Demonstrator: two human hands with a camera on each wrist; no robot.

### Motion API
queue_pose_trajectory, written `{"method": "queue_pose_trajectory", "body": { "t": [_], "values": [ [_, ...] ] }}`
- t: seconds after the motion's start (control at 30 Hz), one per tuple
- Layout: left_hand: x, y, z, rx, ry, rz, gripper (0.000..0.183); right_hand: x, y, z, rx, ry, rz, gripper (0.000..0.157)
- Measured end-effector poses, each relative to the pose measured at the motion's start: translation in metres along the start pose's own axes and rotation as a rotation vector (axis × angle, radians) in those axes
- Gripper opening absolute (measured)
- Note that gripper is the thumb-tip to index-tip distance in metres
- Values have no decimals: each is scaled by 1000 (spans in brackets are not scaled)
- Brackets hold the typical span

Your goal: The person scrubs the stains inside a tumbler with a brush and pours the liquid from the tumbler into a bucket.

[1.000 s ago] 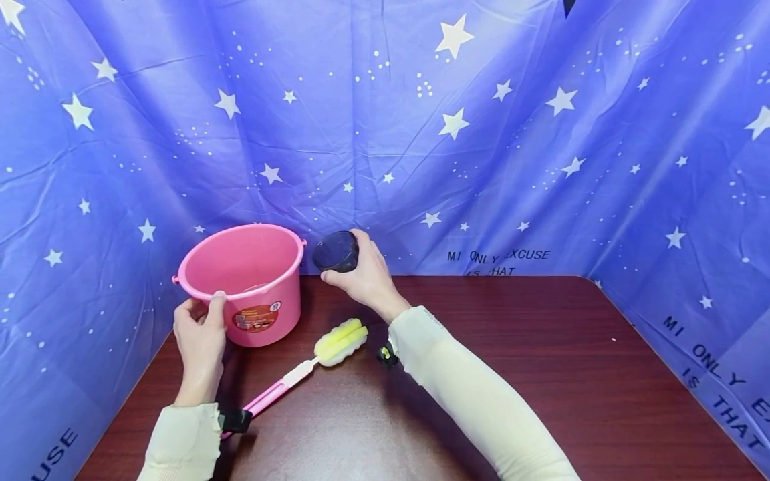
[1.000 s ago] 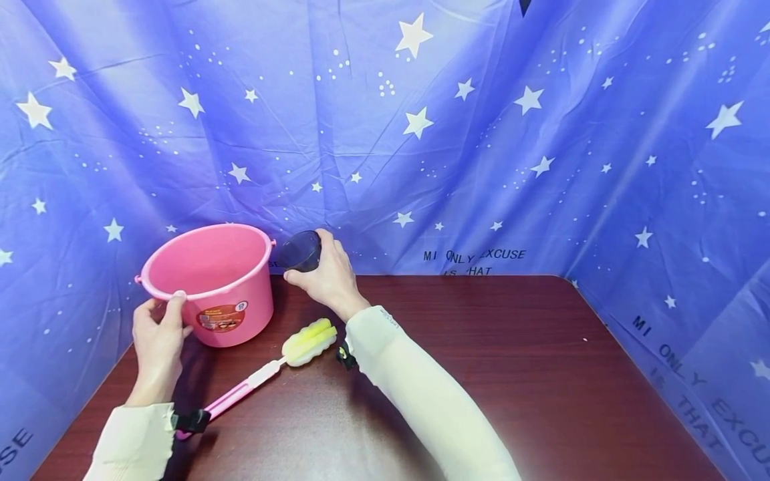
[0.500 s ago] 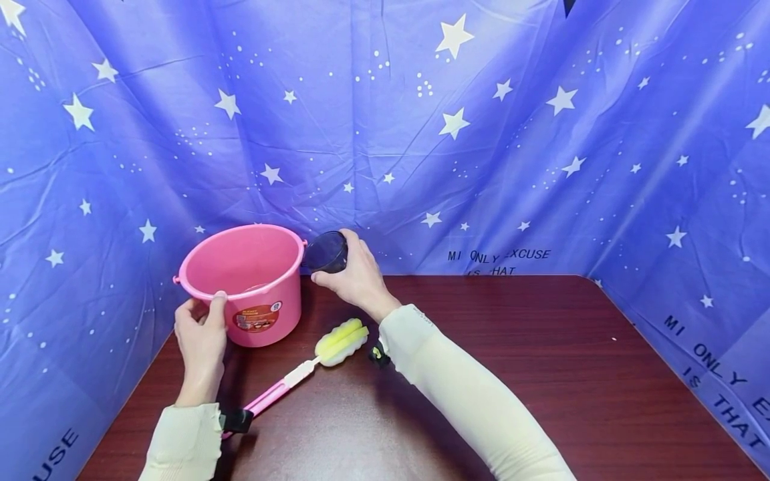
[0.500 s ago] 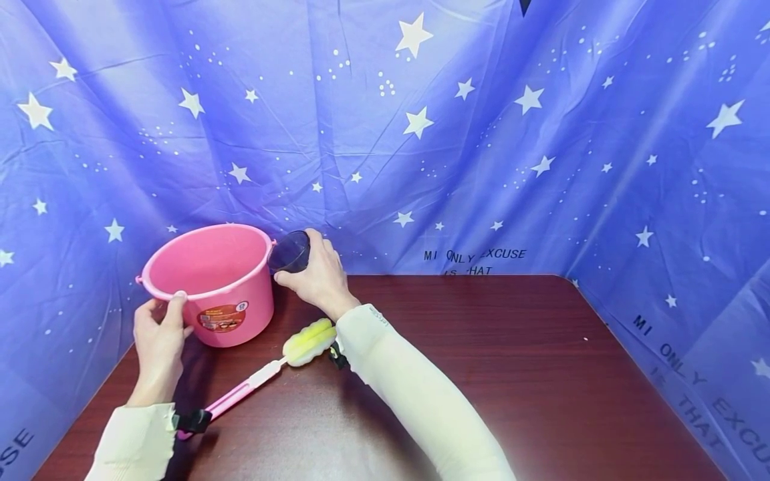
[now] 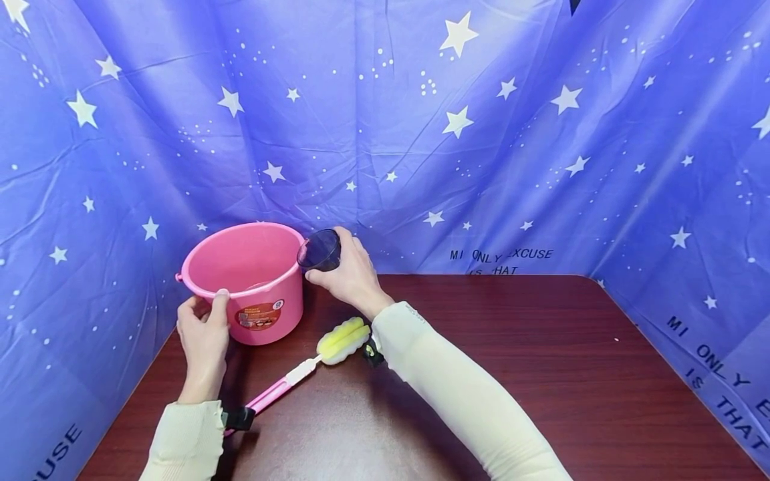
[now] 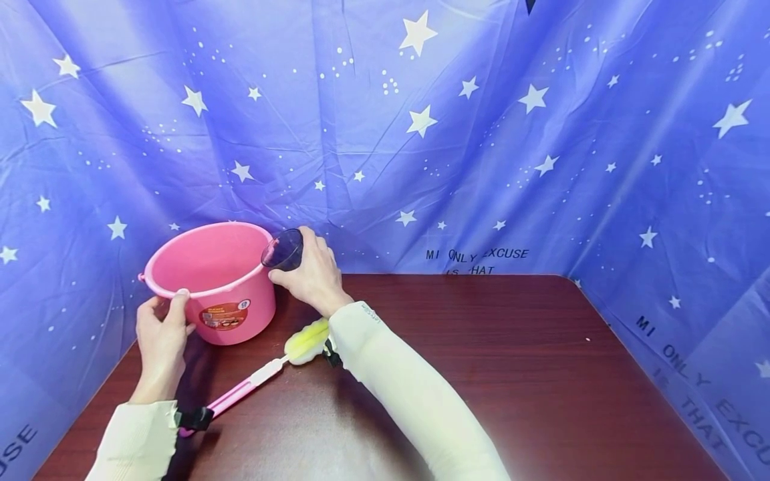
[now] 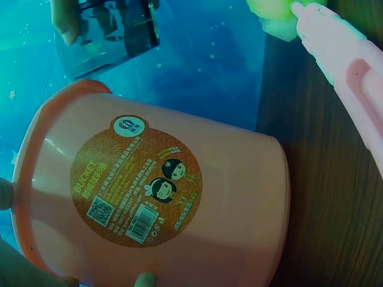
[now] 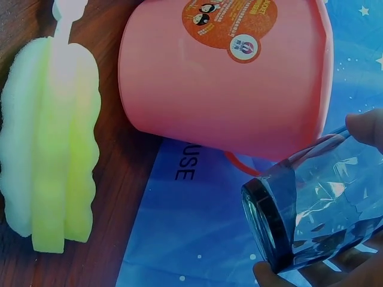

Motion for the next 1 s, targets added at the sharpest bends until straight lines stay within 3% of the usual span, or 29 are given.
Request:
{"method": "queue_pose_trajectory", "body": {
  "t": [0.3,0.73,1.0],
  "values": [
    [2,-1,0,-7,-20,4,54,-3,2,0,1,-4,-45,90],
    [1,0,0,-3,-27,10,57,-11,4,4,28,68,-69,93],
    [1,-1,1,-15,-27,-8,58,-19,0,7,21,33,-143,89]
  ]
}}
Point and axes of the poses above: each hand's wrist, its own z-axis towards the middle knuckle, its own y-axis out of the palm, x = y × z, the point moved 1 cm from there along z, towards the middle knuckle, and after that the axes turned 13 degrees about y, right-handed, at the moved point
